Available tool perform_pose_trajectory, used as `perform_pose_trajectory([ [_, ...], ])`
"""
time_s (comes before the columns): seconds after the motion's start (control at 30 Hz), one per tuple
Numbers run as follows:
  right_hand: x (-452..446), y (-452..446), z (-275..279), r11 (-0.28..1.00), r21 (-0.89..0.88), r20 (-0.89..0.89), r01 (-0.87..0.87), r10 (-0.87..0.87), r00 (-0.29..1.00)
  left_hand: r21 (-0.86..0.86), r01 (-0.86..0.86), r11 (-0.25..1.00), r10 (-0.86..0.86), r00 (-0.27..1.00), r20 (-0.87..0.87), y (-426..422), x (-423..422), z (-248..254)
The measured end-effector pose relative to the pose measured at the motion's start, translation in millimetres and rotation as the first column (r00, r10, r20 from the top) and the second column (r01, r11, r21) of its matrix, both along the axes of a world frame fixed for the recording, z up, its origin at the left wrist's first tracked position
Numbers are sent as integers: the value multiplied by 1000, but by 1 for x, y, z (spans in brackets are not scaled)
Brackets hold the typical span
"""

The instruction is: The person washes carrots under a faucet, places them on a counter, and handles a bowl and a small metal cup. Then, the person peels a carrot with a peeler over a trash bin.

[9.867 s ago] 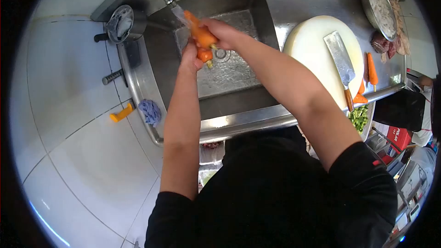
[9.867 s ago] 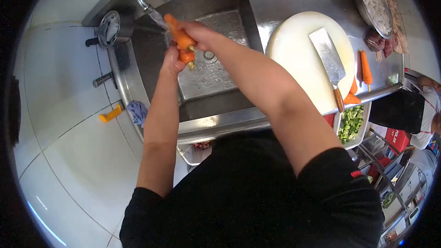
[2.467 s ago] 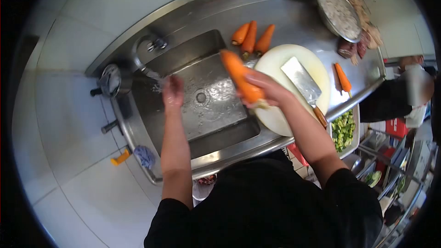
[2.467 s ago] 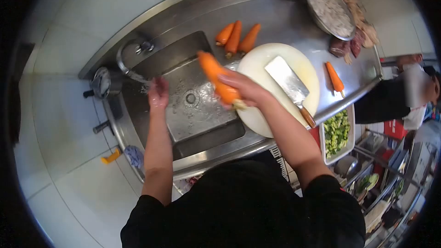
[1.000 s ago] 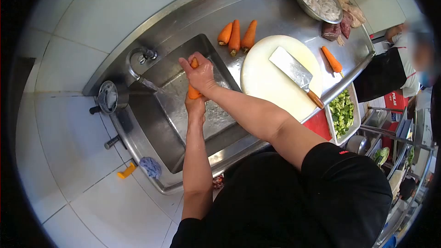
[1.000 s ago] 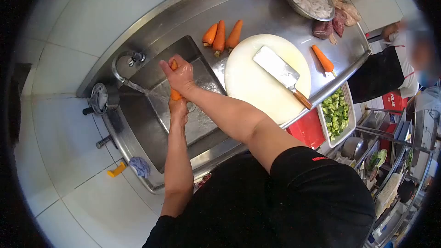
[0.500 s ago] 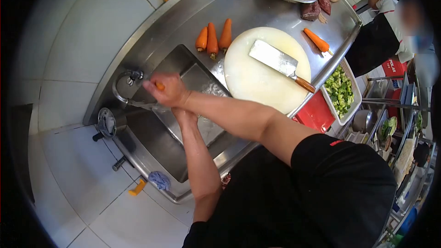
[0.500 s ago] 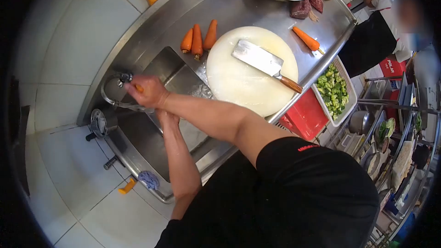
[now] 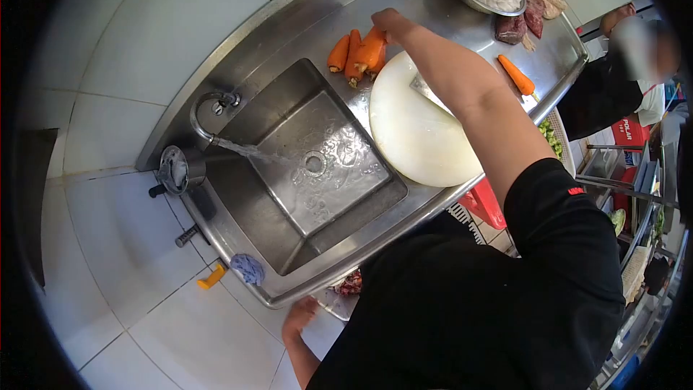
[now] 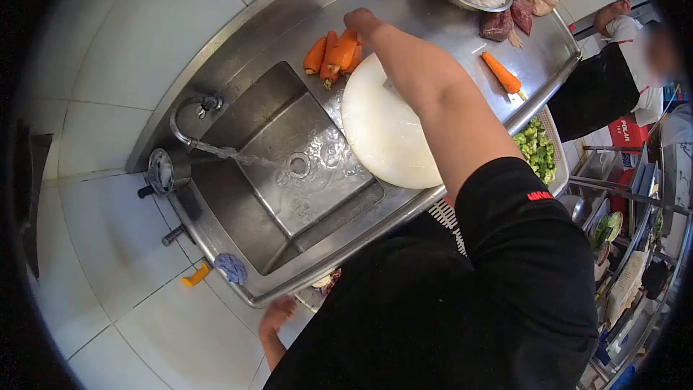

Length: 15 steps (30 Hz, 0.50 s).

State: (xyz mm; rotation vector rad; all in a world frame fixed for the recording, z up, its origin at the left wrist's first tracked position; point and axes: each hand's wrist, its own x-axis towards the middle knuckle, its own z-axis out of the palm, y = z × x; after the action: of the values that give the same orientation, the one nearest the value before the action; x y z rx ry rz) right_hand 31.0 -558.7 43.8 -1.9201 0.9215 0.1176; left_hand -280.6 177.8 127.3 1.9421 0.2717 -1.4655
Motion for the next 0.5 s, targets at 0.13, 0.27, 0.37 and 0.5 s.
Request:
perform_pose_trajectory([
  [0.13, -15, 30, 16, 846, -244, -163, -475, 447, 880, 271, 290, 918, -212, 936, -281, 32, -81, -24],
  [0.27, -60, 38, 65, 961, -266, 37, -78, 91, 995, 473, 325, 819, -360, 933, -18, 101, -170, -88],
  [0.37, -159, -35, 83, 894, -447, 139, -16, 87, 986, 571, 241, 785, -447, 858, 253, 140, -212, -127],
  [0.5, -311, -156, 46, 658, -726, -54, 197, -340, 939, 639, 138, 757, -544, 674, 499, 167, -211, -149],
])
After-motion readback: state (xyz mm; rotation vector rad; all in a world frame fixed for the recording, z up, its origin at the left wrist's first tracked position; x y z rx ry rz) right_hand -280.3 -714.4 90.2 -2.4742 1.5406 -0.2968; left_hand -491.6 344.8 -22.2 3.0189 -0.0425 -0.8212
